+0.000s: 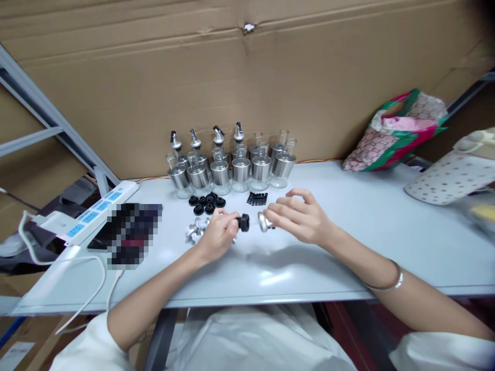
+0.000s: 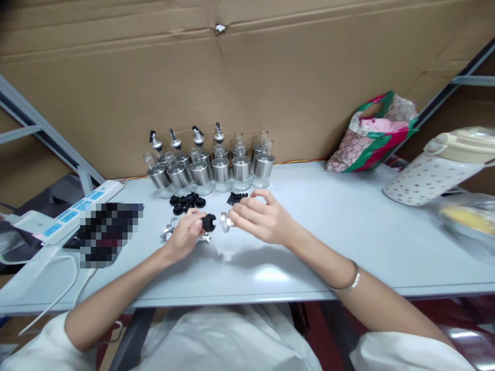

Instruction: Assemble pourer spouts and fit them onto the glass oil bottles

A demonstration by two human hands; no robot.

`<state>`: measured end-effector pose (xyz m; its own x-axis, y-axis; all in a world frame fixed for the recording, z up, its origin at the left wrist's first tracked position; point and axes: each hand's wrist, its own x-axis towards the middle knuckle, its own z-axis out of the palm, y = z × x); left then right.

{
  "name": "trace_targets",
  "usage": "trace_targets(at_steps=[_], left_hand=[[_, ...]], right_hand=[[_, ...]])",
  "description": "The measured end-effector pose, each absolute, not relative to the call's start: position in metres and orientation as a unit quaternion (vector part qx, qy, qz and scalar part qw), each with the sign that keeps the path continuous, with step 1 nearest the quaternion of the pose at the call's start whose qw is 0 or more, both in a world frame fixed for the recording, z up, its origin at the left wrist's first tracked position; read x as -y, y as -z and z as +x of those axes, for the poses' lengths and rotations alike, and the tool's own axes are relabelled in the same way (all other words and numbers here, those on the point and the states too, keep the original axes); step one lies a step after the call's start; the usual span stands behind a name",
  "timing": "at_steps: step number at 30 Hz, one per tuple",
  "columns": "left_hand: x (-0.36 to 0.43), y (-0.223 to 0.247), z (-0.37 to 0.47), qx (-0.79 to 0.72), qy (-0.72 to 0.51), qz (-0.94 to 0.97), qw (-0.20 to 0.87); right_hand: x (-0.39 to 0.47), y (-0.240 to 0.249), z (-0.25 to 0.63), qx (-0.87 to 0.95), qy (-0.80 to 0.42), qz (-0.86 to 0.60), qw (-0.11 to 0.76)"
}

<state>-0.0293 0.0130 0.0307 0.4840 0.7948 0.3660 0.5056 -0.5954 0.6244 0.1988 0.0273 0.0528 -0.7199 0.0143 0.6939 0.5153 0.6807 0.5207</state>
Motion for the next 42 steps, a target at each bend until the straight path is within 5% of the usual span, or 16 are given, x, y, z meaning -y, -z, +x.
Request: trace_targets(at_steps=[11,24,42], left_hand=[[-0.057,-0.048,-0.080,-0.529,-0.415,0.737,0.064],[-0.078,-0.050,-0.127,-0.723,0.035,0.687,0.060],[-0.066,-0.046,-0.117,-0.707,0.073,0.704,0.016]], right_hand=[[-0.029,-0.047,0.198,0.872,0.197,-0.230,0.384],[-0.030,-0.040,0.193,0.907,0.144,-0.214,0.331],[-0.021,-0.021,0.172,0.935,0.017,-0.285,0.209]])
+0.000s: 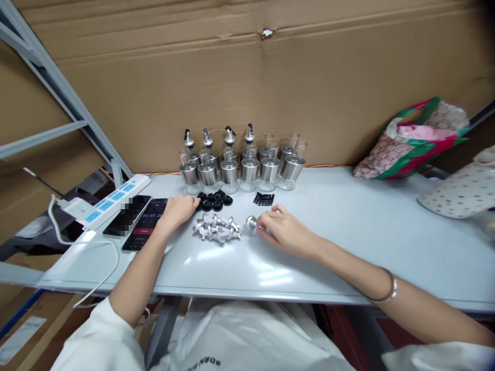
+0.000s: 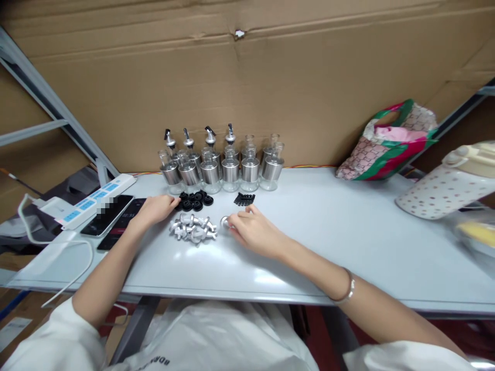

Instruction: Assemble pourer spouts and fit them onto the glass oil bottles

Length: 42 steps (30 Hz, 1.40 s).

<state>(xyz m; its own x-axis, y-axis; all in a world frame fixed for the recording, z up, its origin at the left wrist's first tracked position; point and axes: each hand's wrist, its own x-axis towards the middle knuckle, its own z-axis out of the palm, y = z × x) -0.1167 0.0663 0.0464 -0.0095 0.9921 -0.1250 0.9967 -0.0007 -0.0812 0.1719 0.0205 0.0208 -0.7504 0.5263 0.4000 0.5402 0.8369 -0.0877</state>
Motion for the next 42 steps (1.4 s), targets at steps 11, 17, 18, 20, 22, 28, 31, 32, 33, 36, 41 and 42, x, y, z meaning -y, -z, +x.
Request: trace_targets(at_steps=[11,17,18,20,22,28,31,32,33,36,41,42], left_hand=[[-0.065,-0.045,-0.115,-0.719,0.053,0.693,0.013],[-0.067,-0.044,-0.118,-0.719,0.026,0.694,-0.002],[-0.067,-0.044,-0.118,-0.717,0.022,0.697,-0.006],[-0.066,-0.043,-0.117,-0.712,0.016,0.702,-0.013],[-0.066,-0.043,-0.116,-0.708,0.011,0.706,-0.019],[-0.064,-0.046,-0.116,-0.707,0.003,0.707,-0.025],[-0.063,-0.047,-0.115,-0.709,-0.002,0.705,-0.022],[-0.063,-0.047,-0.115,-0.709,-0.006,0.705,-0.022],[-0.063,-0.048,-0.115,-0.709,-0.011,0.705,-0.021],[-0.063,-0.048,-0.114,-0.707,-0.029,0.706,-0.022],[-0.057,-0.047,-0.102,-0.652,-0.128,0.746,-0.040],[-0.054,-0.046,-0.096,-0.615,-0.160,0.771,-0.041]], right_hand=[[-0.008,-0.021,0.169,0.959,-0.077,-0.239,0.129],[-0.011,-0.024,0.174,0.959,-0.077,-0.218,0.163],[-0.013,-0.026,0.176,0.956,-0.065,-0.226,0.175],[-0.018,-0.029,0.181,0.943,-0.040,-0.259,0.202],[-0.024,-0.031,0.187,0.927,-0.033,-0.301,0.222],[-0.028,-0.028,0.190,0.930,-0.070,-0.321,0.164],[-0.025,-0.027,0.187,0.935,-0.075,-0.318,0.139],[-0.024,-0.027,0.186,0.934,-0.074,-0.321,0.140],[-0.025,-0.027,0.186,0.932,-0.075,-0.324,0.147],[-0.027,-0.025,0.188,0.920,-0.095,-0.333,0.183],[-0.034,-0.022,0.186,0.901,-0.153,-0.355,0.194],[-0.035,-0.021,0.185,0.899,-0.159,-0.357,0.196]])
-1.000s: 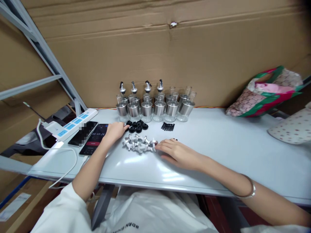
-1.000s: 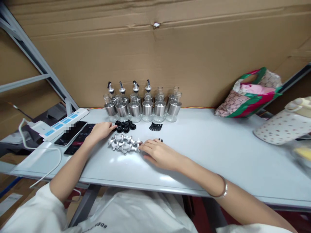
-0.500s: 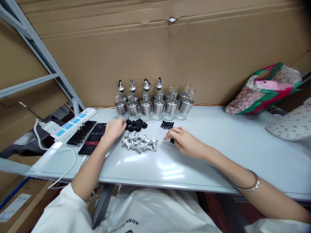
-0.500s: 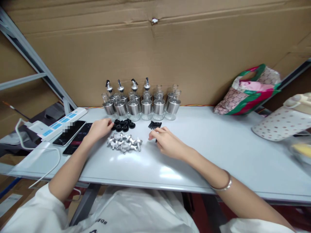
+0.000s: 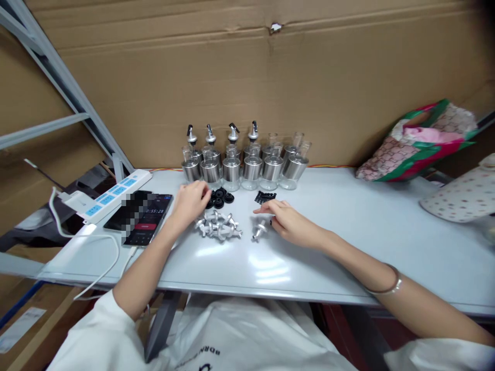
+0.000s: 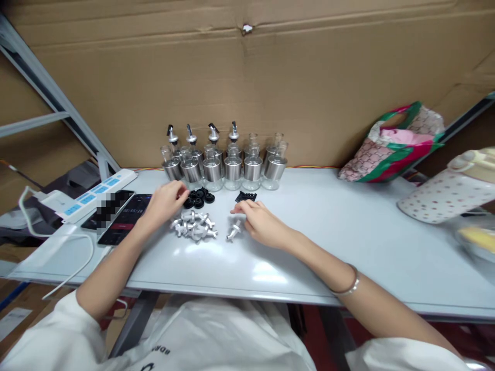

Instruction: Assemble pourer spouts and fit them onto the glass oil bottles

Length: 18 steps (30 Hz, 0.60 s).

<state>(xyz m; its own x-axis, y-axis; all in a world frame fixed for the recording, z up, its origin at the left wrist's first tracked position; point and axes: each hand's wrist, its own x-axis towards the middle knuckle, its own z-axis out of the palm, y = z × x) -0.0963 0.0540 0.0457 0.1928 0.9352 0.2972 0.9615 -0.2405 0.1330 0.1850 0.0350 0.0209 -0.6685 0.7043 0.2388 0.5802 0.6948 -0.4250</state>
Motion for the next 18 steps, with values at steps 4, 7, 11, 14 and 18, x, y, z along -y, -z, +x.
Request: trace_targets(at_steps=[4,7,11,14,18], left_hand=[[-0.038,-0.040,-0.068,0.405,0.218,-0.887,0.032],[-0.029,-0.036,-0.056,0.323,0.242,-0.912,0.067],[-0.029,-0.035,-0.058,0.322,0.290,-0.897,0.090],[-0.030,-0.035,-0.061,0.310,0.294,-0.901,0.079],[-0.028,-0.034,-0.058,0.282,0.271,-0.918,0.069]], right_hand=[[-0.045,-0.020,0.177,0.904,-0.163,-0.343,0.195],[-0.057,-0.020,0.168,0.919,-0.150,-0.328,0.161],[-0.071,-0.020,0.155,0.934,-0.120,-0.313,0.128],[-0.075,-0.020,0.155,0.930,-0.125,-0.318,0.133],[-0.074,-0.022,0.174,0.878,-0.210,-0.351,0.250]])
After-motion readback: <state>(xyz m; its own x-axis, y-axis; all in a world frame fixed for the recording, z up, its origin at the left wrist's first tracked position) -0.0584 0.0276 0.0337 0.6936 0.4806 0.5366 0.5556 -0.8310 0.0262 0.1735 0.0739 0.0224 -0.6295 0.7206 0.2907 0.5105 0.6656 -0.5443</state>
